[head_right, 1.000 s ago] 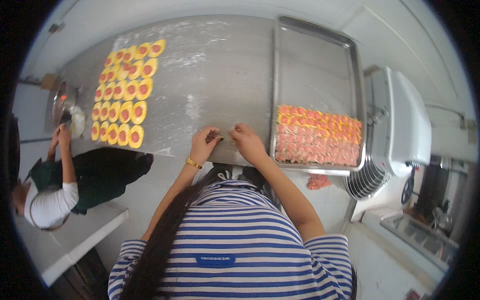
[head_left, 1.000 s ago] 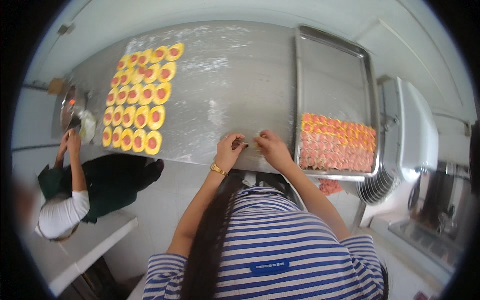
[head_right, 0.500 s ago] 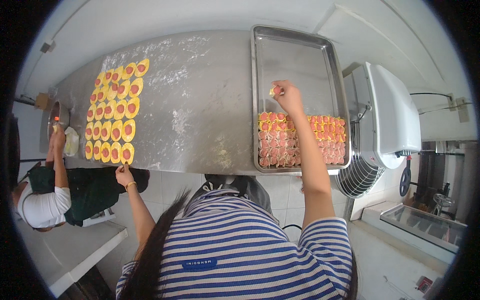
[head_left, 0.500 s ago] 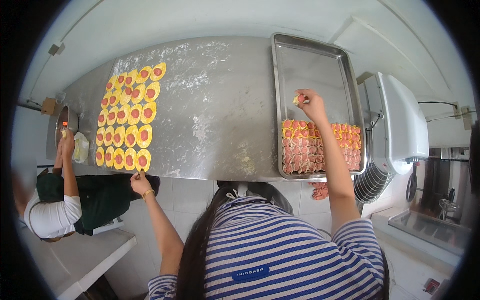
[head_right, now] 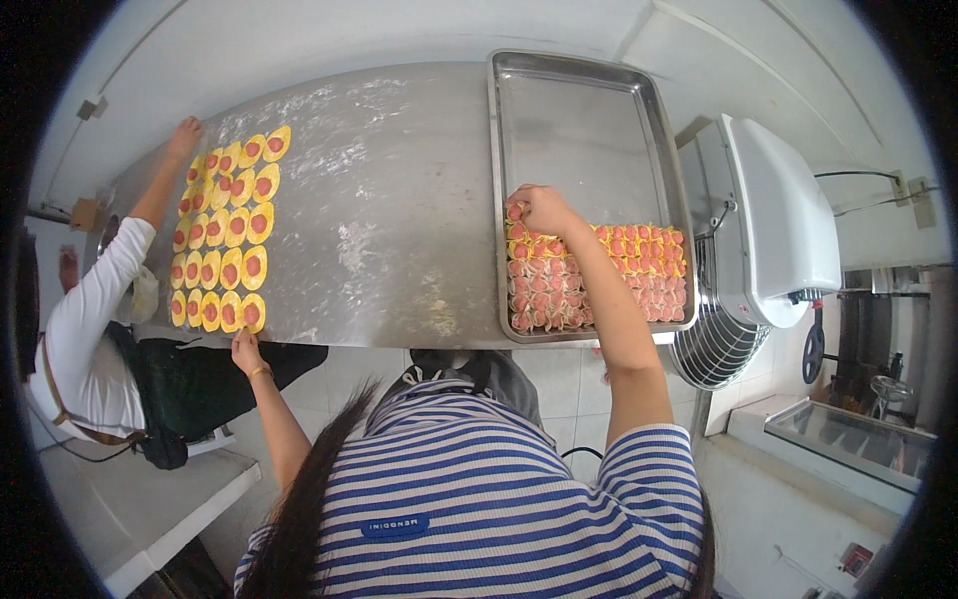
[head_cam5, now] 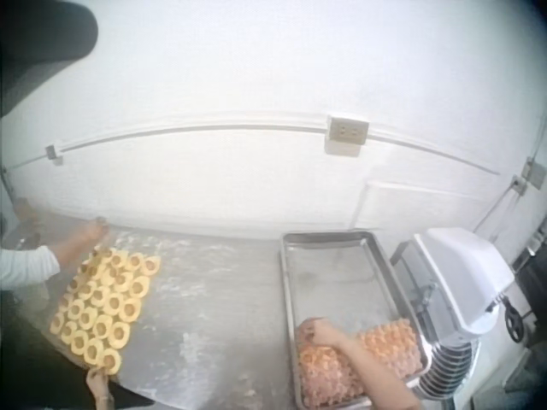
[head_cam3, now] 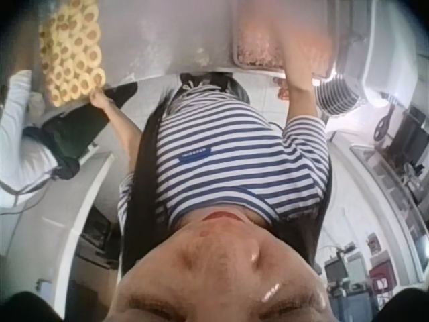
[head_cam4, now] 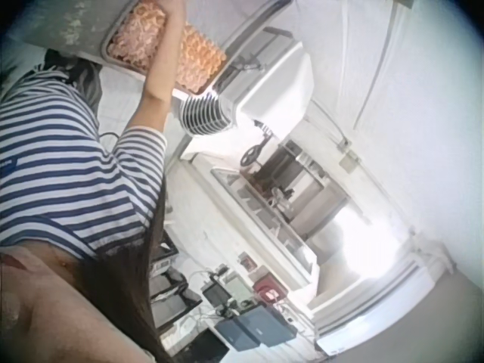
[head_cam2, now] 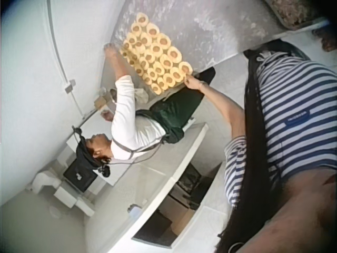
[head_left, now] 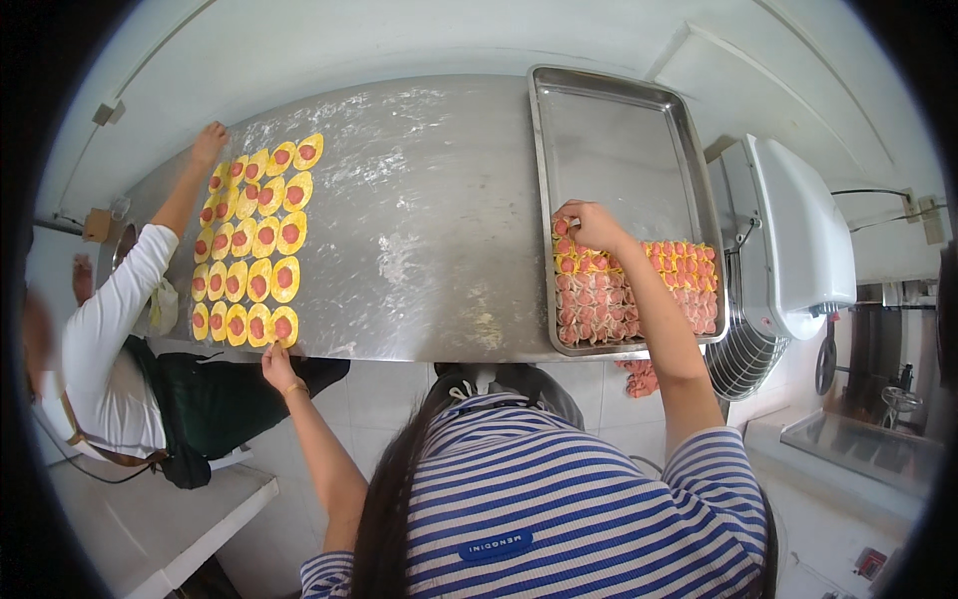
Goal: The person assembles small pasta parcels by placing a filling onto yellow dough circles, folding them, and sealing the edges. The finished parcels are placed on a metal tray. Another person works nearby on a similar task.
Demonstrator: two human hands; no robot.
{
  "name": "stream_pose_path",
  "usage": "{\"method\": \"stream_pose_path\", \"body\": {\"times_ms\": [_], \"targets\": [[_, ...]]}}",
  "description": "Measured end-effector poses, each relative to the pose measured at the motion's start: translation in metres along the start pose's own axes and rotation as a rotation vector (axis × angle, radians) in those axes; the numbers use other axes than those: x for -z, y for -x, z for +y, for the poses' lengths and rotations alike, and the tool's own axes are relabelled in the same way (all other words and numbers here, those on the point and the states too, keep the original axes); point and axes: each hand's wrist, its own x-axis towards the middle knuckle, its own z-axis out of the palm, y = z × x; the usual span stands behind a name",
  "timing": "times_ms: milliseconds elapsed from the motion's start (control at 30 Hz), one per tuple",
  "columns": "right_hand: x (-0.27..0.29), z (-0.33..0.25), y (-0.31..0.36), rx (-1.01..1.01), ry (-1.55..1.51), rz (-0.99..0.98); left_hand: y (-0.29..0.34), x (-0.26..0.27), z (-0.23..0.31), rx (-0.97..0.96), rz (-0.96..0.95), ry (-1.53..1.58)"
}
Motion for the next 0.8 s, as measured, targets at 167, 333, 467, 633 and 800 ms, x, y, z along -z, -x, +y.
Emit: {"method": "stream_pose_path", "body": {"times_ms": [167, 333, 467, 633, 800], "targets": [[-0.005, 0.016, 0.006, -0.094, -0.141, 0.041, 0.009, -0.009, 0.000, 0.216, -0.153, 0.663], [-0.007, 0.026, 0.006, -0.146, -0.207, 0.012, 0.026, -0.020, 0.012, 0.321, -0.267, 0.832], [-0.011, 0.021, 0.006, -0.061, -0.129, 0.207, 0.066, -0.038, 0.026, 0.464, -0.600, 0.981], [-0.029, -0.057, -0.008, -0.130, -0.423, 0.466, 0.151, -0.102, 0.079, 0.688, -0.890, 0.909], [-0.112, -0.144, -0.009, -0.382, -1.380, -0.101, 0.201, -0.137, 0.084, 0.626, -1.063, 0.740]]}}
